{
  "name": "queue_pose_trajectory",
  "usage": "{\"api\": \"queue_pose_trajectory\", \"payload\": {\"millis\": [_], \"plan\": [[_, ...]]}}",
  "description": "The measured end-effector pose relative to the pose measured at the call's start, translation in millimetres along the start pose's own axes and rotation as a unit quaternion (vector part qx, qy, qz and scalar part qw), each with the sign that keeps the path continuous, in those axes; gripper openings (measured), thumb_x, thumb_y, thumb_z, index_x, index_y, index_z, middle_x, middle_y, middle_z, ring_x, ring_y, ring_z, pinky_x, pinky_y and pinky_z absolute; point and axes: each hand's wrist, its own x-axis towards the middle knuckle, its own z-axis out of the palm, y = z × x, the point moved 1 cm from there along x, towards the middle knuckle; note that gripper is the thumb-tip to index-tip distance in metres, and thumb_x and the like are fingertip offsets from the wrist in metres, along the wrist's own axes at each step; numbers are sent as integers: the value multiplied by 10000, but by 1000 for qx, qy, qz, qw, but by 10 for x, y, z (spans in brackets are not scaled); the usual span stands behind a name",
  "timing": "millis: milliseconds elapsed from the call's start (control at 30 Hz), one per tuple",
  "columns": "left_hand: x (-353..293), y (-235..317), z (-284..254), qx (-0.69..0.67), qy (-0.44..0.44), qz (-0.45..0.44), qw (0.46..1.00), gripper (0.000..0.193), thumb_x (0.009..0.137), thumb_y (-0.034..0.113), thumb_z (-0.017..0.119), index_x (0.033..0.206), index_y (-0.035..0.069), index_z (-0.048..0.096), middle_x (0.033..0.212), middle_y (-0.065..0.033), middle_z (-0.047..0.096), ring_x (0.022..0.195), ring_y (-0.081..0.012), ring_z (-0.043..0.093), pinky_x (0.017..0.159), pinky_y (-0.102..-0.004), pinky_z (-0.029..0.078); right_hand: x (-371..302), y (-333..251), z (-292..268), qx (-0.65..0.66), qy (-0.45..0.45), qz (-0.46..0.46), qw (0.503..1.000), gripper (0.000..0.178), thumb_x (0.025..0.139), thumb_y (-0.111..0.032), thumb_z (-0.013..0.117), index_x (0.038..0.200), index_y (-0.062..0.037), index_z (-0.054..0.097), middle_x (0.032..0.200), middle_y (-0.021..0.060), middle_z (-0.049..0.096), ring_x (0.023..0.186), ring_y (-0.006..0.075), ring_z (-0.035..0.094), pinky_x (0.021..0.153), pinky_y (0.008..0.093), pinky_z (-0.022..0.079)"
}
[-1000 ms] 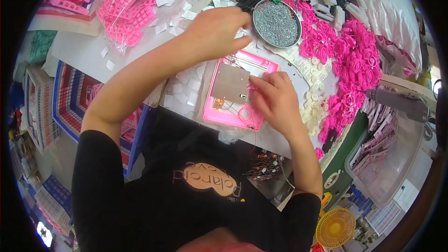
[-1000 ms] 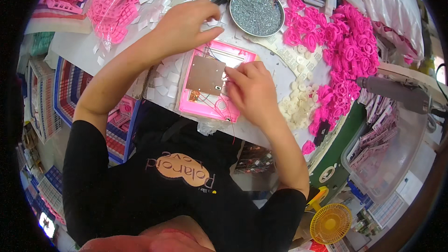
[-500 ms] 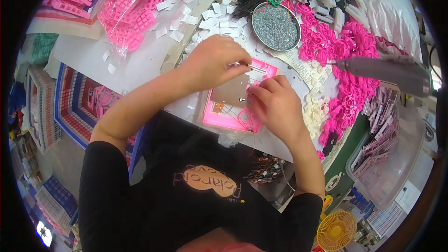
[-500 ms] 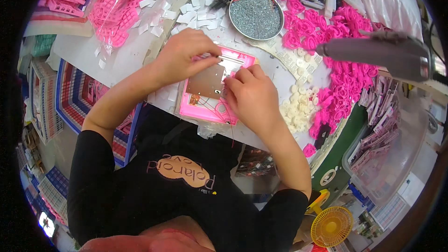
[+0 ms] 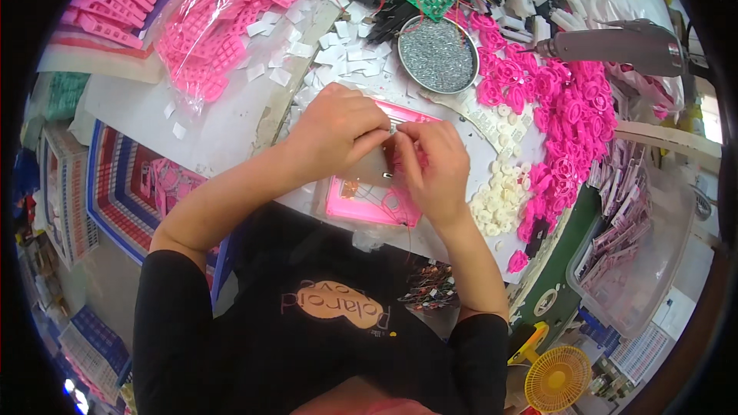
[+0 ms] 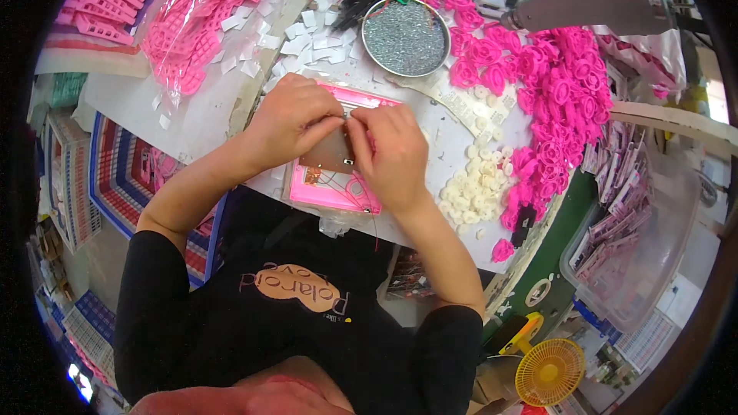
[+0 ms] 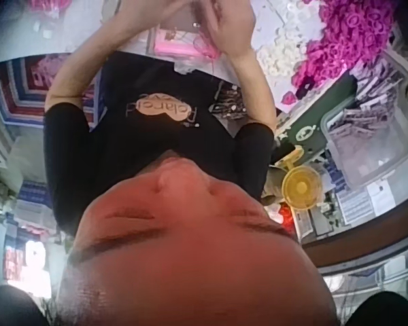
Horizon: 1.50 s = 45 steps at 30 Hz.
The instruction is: Assemble a plastic toy box by installing internal components and wiring.
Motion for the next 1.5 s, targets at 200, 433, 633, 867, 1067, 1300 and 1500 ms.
{"api": "queue_pose_trajectory", "payload": {"millis": [200, 433, 633, 867, 1067, 1300, 1500], "plan": [[-6, -19, 74, 33, 3, 61, 998, 126, 814, 137, 740, 910, 109, 664, 836, -36, 641, 828, -239, 610, 827, -404, 409, -131, -72, -70, 96, -19, 100, 990, 182, 877, -83, 693, 1041, -4, 697, 861, 115, 656, 781, 285, 590, 725, 383, 474], [-69, 27, 10, 52, -15, 55, 997, 144, 804, 117, 741, 930, 118, 671, 818, -21, 641, 808, -222, 615, 846, -400, 412, 297, 261, -376, 15, -20, 84, 996, 267, 890, -100, 678, 1149, -41, 700, 845, 122, 642, 771, 278, 599, 753, 386, 482], [-55, 56, 9, 15, -16, 52, 998, 152, 804, 99, 738, 943, 116, 677, 802, -18, 651, 769, -217, 623, 848, -396, 423, 1495, 2000, -835, -361, 24, -66, 930, 380, 832, -31, 618, 1200, -114, 658, 1088, 149, 676, 1028, 371, 617, 862, 479, 521], [-147, 26, -12, 14, 1, 23, 1000, 139, 814, 97, 739, 940, 106, 681, 799, -23, 672, 748, -219, 635, 826, -383, 441, 1688, 1978, -736, -455, -23, 1, 890, 441, 867, -107, 622, 1298, -199, 646, 1089, 133, 646, 981, 349, 637, 827, 459, 543], [-202, -48, -49, -18, 33, 0, 999, 121, 825, 93, 745, 932, 99, 687, 794, -24, 676, 672, -205, 623, 793, -368, 451, 799, 658, -787, -52, 124, 63, 989, 403, 848, -76, 688, 1250, -53, 656, 864, 49, 630, 736, 169, 629, 662, 342, 509], [-210, -108, -92, -58, 24, -26, 998, 92, 835, 92, 748, 908, 85, 690, 803, -31, 681, 663, -200, 624, 762, -355, 447, -4, 144, -433, 314, -140, 414, 843, 241, 898, -176, 750, 935, 49, 669, 717, 18, 658, 554, 63, 574, 516, 216, 461], [-164, -133, -109, -52, 12, -6, 999, 89, 839, 101, 744, 911, 88, 693, 807, -34, 680, 687, -203, 628, 747, -356, 443, -65, 21, -515, -11, -163, 228, 960, 268, 820, -163, 754, 1028, -30, 647, 958, 107, 680, 794, 226, 642, 680, 351, 522]]}}
